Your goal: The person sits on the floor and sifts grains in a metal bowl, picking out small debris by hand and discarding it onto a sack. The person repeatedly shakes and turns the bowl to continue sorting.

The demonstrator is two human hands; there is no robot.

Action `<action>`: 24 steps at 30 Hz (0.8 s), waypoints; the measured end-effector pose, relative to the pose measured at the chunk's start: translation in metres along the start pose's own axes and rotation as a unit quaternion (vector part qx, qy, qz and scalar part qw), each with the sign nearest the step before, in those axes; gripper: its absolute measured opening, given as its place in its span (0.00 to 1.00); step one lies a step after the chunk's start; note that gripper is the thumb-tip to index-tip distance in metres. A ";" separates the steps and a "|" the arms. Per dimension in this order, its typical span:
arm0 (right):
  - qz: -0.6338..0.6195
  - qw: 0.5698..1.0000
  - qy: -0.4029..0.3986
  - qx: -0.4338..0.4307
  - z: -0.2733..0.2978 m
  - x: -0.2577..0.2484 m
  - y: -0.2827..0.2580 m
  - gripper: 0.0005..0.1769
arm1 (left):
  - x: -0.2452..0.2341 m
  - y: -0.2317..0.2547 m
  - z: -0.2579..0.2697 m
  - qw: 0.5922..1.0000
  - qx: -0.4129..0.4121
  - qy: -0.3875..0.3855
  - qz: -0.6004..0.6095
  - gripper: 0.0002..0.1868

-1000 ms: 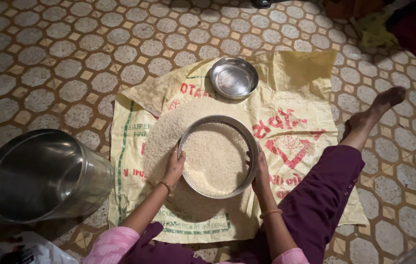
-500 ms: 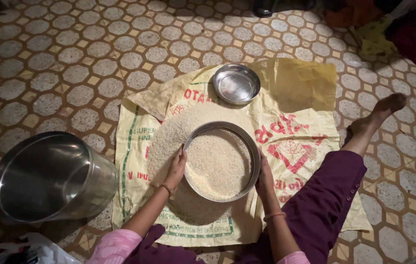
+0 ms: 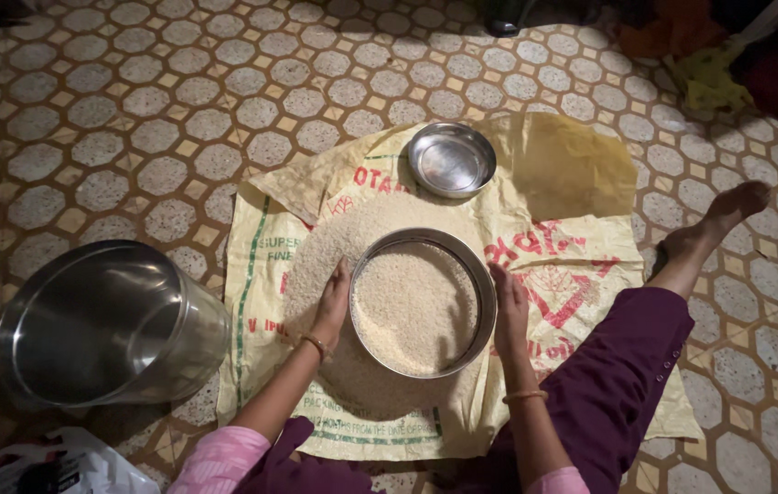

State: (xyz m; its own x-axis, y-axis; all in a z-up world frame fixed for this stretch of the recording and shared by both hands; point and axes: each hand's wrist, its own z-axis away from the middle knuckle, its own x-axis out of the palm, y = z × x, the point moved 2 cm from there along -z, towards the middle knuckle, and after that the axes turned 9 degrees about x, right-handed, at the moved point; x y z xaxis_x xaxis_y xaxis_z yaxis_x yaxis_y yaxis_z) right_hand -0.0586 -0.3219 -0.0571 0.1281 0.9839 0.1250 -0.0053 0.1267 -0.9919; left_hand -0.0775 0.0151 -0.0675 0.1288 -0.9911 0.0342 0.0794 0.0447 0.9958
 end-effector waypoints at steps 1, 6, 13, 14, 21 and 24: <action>0.046 0.998 0.018 -0.026 -0.001 0.005 -0.006 0.25 | 0.002 0.000 -0.001 1.000 0.011 -0.001 0.015 0.39; 0.225 0.974 0.032 -0.016 -0.005 0.048 -0.025 0.13 | 0.008 -0.002 0.008 1.000 -0.022 0.000 -0.005 0.39; 0.499 0.829 -0.126 -0.218 -0.021 0.121 -0.012 0.16 | 0.011 -0.004 0.014 1.000 0.015 0.002 -0.003 0.37; 0.514 0.812 -0.143 -0.237 -0.022 0.132 -0.004 0.17 | 0.012 -0.007 0.013 1.000 0.029 -0.002 -0.002 0.37; 0.578 0.681 -0.142 -0.428 0.006 0.184 0.015 0.28 | 0.017 -0.018 0.011 0.999 0.031 0.007 0.030 0.35; 0.436 0.744 -0.274 -0.426 0.038 0.169 0.004 0.14 | 0.014 -0.014 0.014 0.999 0.028 0.003 0.023 0.35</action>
State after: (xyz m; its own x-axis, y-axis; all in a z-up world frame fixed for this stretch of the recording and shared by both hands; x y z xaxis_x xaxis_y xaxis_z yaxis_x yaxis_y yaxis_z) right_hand -0.0748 -0.1499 -0.0386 0.0195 0.5782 -0.8157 0.8112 -0.4860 -0.3251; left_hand -0.0904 -0.0015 -0.0797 0.1371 -0.9874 0.0794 0.0180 0.0826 0.9964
